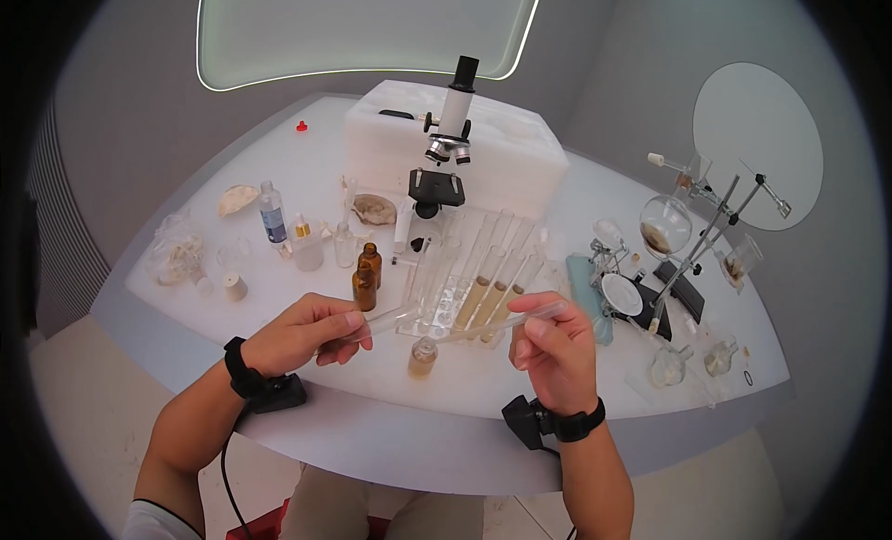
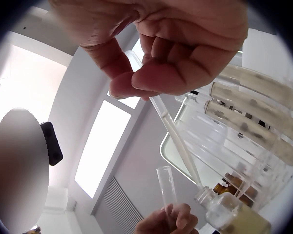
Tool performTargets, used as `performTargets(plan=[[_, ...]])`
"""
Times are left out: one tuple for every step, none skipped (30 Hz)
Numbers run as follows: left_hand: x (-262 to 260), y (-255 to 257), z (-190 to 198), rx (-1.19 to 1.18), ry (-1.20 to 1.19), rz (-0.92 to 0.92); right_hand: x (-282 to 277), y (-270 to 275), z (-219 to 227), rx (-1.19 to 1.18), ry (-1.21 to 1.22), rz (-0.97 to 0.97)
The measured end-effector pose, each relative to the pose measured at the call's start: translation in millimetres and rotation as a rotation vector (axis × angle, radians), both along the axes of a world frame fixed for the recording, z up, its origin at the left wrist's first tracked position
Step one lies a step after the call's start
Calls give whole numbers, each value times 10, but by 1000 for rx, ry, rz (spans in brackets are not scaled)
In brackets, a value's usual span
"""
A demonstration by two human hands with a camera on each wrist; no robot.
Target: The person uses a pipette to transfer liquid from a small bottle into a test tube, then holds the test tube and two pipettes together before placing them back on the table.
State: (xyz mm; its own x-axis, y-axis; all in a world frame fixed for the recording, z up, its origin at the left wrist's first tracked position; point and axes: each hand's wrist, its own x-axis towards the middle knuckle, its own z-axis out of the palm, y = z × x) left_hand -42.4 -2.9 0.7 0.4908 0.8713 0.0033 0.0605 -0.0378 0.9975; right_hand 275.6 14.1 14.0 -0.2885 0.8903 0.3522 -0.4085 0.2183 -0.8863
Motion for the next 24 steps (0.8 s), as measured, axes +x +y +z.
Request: performTargets(plan=[[3, -1, 7, -1, 2, 2, -4, -2, 0, 1, 0, 0], [8, 1, 9, 0, 2, 2, -11, -6, -3, -10, -7, 2], [11, 2, 7, 2, 4, 0, -16, -9, -7, -23, -14, 3], [10, 2, 4, 3, 6, -1, -20, -10, -10, -23, -14, 4], [8, -1, 7, 2, 7, 0, -23, -12, -11, -2, -7, 17], [8, -1, 15, 9, 22, 3, -23, -12, -10, 20, -2, 30], [10, 1, 21, 18, 38, 5, -18, -7, -10, 22, -2, 31], [11, 4, 21, 19, 37, 5, -12, -2, -15, 43, 30, 74], [10, 5, 19, 18, 36, 3, -10, 0, -23, 62, 62, 117], [6, 4, 15, 16, 35, 2, -14, -7, -32, 61, 62, 117], [3, 3, 11, 16, 36, 2, -17, -17, -39, 61, 81, 123], [2, 4, 7, 9, 26, 3, -16, -21, -40, 62, 99, 128], [2, 8, 3, 3, 16, 4, -10, -20, -36, 63, 99, 129], [2, 13, -3, 3, 16, 4, -4, -20, -35, 43, 105, 149], [0, 16, -10, 8, 18, 1, 0, -23, -37, 20, 112, 169], [-2, 18, -16, 13, 20, -1, -3, -28, -42, 18, 113, 169], [-3, 17, -15, 12, 21, -1, -5, -34, -43, 14, 114, 184], [-2, 16, -9, 12, 20, 0, -4, -39, -39, 11, 115, 200], [2, 16, -5, 12, 18, 2, -1, -41, -33, 11, 115, 199], [4, 14, -1, 11, 19, 1, -1, -43, -26, 4, 109, 212], [5, 10, 5, 6, 21, 1, -3, -44, -26, -3, 104, 225], [5, 8, 9, 1, 23, 1, 0, -41, -35, -4, 104, 225], [4, 7, 9, 2, 23, 1, 7, -34, -46, 7, 101, 232], [3, 9, 7, 2, 24, 2, 15, -29, -49, 19, 98, 238]])
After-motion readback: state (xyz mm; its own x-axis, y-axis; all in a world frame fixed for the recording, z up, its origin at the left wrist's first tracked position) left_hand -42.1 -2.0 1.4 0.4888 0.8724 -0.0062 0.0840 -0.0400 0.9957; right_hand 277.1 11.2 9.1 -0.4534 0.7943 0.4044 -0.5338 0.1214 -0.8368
